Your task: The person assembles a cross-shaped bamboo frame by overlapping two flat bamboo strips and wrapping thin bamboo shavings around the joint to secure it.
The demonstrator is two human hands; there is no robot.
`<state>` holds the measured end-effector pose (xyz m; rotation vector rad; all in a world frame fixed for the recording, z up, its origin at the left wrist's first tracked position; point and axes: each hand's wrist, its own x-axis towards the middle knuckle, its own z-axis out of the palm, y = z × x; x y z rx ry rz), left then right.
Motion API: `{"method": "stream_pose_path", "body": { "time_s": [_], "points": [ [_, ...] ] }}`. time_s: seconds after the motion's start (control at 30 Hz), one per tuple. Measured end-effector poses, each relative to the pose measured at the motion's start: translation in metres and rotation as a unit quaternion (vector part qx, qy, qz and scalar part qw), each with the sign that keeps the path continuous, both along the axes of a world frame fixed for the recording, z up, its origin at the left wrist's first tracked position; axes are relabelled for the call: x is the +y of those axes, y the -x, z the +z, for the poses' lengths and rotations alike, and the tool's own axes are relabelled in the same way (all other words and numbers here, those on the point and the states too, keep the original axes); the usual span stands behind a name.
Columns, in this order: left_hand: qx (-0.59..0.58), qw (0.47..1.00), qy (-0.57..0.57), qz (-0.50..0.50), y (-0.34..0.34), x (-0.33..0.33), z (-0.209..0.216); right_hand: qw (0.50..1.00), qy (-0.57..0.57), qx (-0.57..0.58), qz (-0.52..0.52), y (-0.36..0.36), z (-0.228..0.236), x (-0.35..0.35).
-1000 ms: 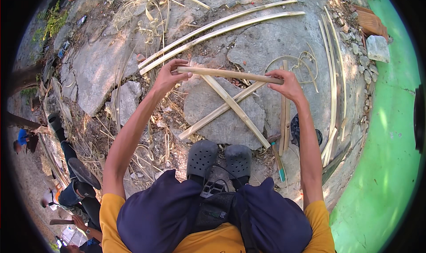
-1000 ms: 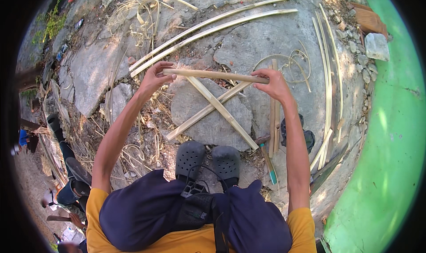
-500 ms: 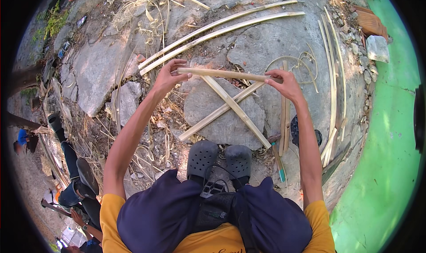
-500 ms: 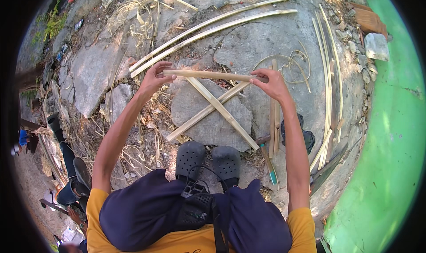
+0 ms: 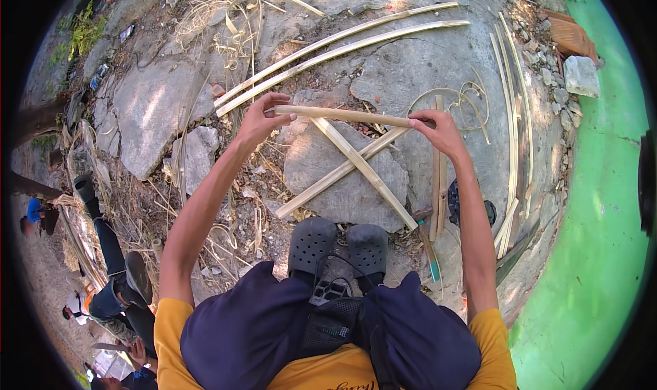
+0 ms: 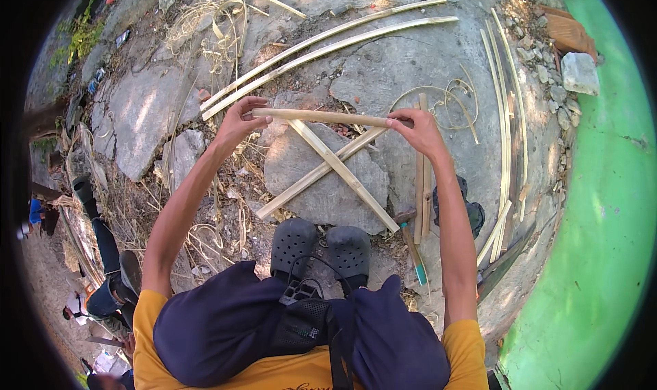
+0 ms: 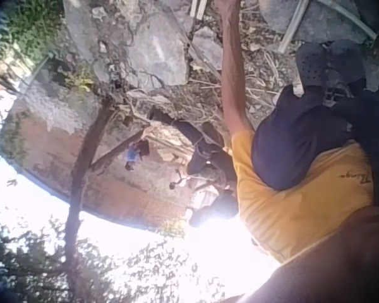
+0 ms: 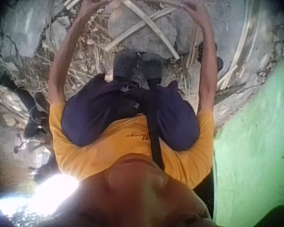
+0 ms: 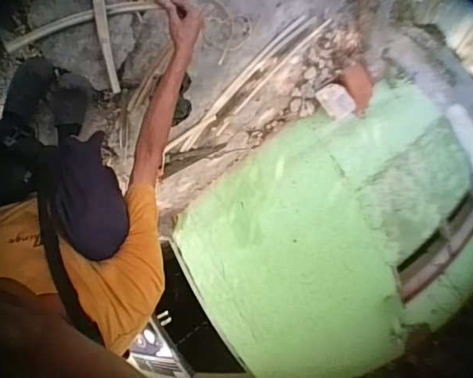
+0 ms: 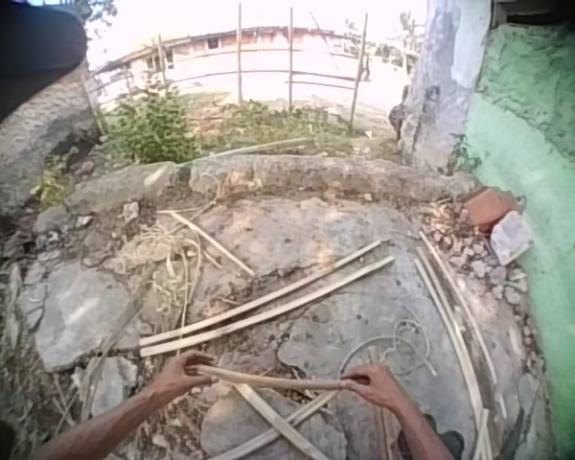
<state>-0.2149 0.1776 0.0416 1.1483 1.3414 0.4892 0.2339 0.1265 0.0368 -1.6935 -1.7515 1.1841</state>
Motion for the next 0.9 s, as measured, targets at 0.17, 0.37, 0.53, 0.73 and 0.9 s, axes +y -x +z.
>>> {"method": "stream_pose_path", "body": {
  "time_s": [0.17,0.37,0.53,0.73,0.9],
  "points": [
    [-0.006,1.000,-0.001,0.008,-0.001,-0.001,0.001,1.000,0.012,0.020,-0.016,-0.002,0.000,-0.001],
    [-0.032,0.999,-0.016,0.009,0.004,-0.001,-0.005,1.000,0.017,0.012,-0.021,0.000,0.006,-0.001],
    [-0.042,0.999,0.000,0.021,0.003,-0.002,-0.001,0.999,0.019,0.015,-0.034,0.001,0.012,-0.005],
    [-0.102,0.993,-0.036,0.056,-0.002,-0.001,0.028,0.997,-0.004,0.074,-0.035,-0.013,0.036,-0.008],
    [-0.127,0.986,-0.103,0.042,-0.012,0.004,0.071,0.991,-0.025,0.106,-0.076,-0.033,0.049,-0.020]
  ]
}}
